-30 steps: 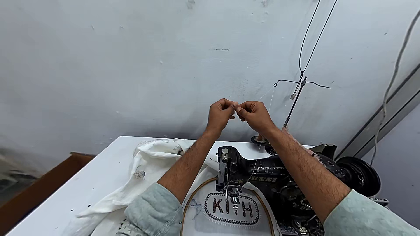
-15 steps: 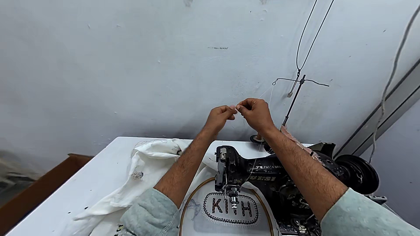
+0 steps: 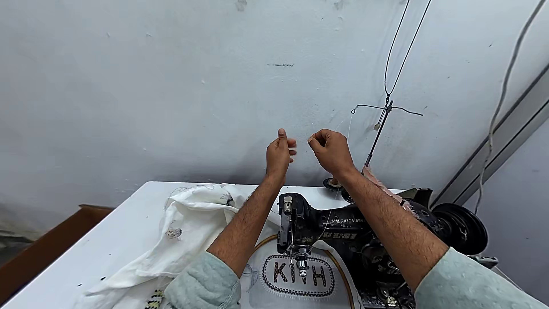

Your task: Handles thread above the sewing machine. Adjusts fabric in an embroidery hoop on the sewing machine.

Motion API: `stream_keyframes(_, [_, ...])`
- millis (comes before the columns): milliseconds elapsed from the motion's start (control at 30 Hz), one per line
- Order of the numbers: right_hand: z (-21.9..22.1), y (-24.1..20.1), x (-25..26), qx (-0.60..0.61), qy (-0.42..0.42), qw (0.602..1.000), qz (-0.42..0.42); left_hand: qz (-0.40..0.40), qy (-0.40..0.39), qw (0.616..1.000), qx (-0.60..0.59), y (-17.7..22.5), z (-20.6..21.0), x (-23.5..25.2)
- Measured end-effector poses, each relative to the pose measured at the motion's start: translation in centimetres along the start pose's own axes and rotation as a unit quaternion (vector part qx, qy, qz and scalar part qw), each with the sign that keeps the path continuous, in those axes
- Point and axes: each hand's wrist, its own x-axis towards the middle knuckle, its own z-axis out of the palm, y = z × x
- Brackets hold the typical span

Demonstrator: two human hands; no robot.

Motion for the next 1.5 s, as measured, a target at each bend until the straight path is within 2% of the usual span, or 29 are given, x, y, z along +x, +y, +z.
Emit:
stream_keyframes(133, [0.2, -0.1, 0.0, -0.011, -0.013, 0.999, -0.027, 0.039, -0.101, 0.994, 0.029, 0.1, -0.5, 0.2])
stream_keyframes(233, [0.2, -0.2, -0.1, -0.008, -0.009, 0.999, -0.037, 0.024, -0.177, 0.984, 0.023, 0.3, -0.2, -0.2])
stream_keyframes(300, [0.1, -0.4, -0.2, -0.015, -0.002, 1.0, -0.028, -0.009, -0.173, 0.985, 0.002, 0.0, -0.4, 0.0])
stream_keyframes(400, [0.1, -0.4, -0.2, -0.031, 0.016, 0.999, -0.016, -0.065, -0.124, 0.987, -0.078, 0.0, -0.8, 0.2])
stream_keyframes(533, [0.1, -0.3, -0.1, -0.026, 0.034, 0.999, -0.006, -0.057, -0.085, 0.98, -0.171, 0.4, -0.5, -0.4])
stream_keyframes(633, [-0.1, -0.4, -0.1, 0.012, 0.031, 0.999, 0.022, 0.023, -0.092, 0.991, -0.094, 0.2, 0.5, -0.7])
stream_keyframes(733, [0.0, 0.1, 0.2, 0.099, 0.009, 0.994, 0.041, 0.163, -0.073, 0.983, 0.034, -0.7, 1.2, -0.3])
stream_keyframes(833, [-0.1, -0.3, 0.3, 0.237, -0.011, 0.965, 0.108, 0.337, -0.017, 0.925, 0.176, -1.5, 1.0, 0.3])
stream_keyframes(900, [0.0, -0.6, 0.4, 0.303, -0.01, 0.942, 0.141, 0.384, -0.001, 0.9, 0.205, -1.7, 0.7, 0.4])
stream_keyframes(967, [0.0, -0.4, 0.4, 0.307, -0.013, 0.942, 0.136, 0.313, -0.015, 0.937, 0.152, -1.5, 0.7, 0.4])
stream_keyframes(1033, [0.0, 0.1, 0.4, 0.226, -0.028, 0.969, 0.093, 0.19, -0.048, 0.976, 0.099, -0.6, 0.5, 1.0])
stream_keyframes(1067, [0.1, 0.3, 0.3, 0.162, -0.039, 0.984, 0.062, 0.167, -0.068, 0.979, 0.1, -0.2, 0.2, 1.5])
stream_keyframes(1100, [0.3, 0.3, 0.3, 0.104, -0.051, 0.992, 0.038, 0.19, -0.09, 0.969, 0.131, 0.0, -0.3, 2.1])
stream_keyframes(1133, [0.4, 0.2, 0.2, 0.066, -0.057, 0.996, 0.023, 0.255, -0.108, 0.942, 0.189, 0.2, -0.9, 2.4])
stream_keyframes(1167, [0.4, 0.2, 0.2, 0.047, -0.053, 0.997, 0.016, 0.338, -0.11, 0.898, 0.26, 0.7, -1.2, 2.5])
stream_keyframes(1233, [0.3, 0.3, 0.4, 0.043, -0.036, 0.998, 0.016, 0.49, -0.053, 0.799, 0.345, 1.5, -1.4, 1.4])
stream_keyframes(1267, [0.2, 0.3, 0.4, 0.049, -0.032, 0.998, 0.019, 0.525, -0.023, 0.78, 0.339, 1.6, -1.4, 0.6])
stream_keyframes(1333, [0.3, 0.3, 0.5, 0.065, -0.028, 0.997, 0.027, 0.515, 0.007, 0.811, 0.278, 1.0, -1.0, -0.7])
stream_keyframes(1400, [0.3, 0.4, 0.4, 0.078, -0.031, 0.996, 0.034, 0.449, 0.009, 0.866, 0.22, -0.2, -0.5, -1.1])
stream_keyframes(1500, [0.4, 0.4, 0.4, 0.12, -0.037, 0.992, 0.022, 0.253, -0.03, 0.961, 0.105, -0.7, 0.1, -1.2])
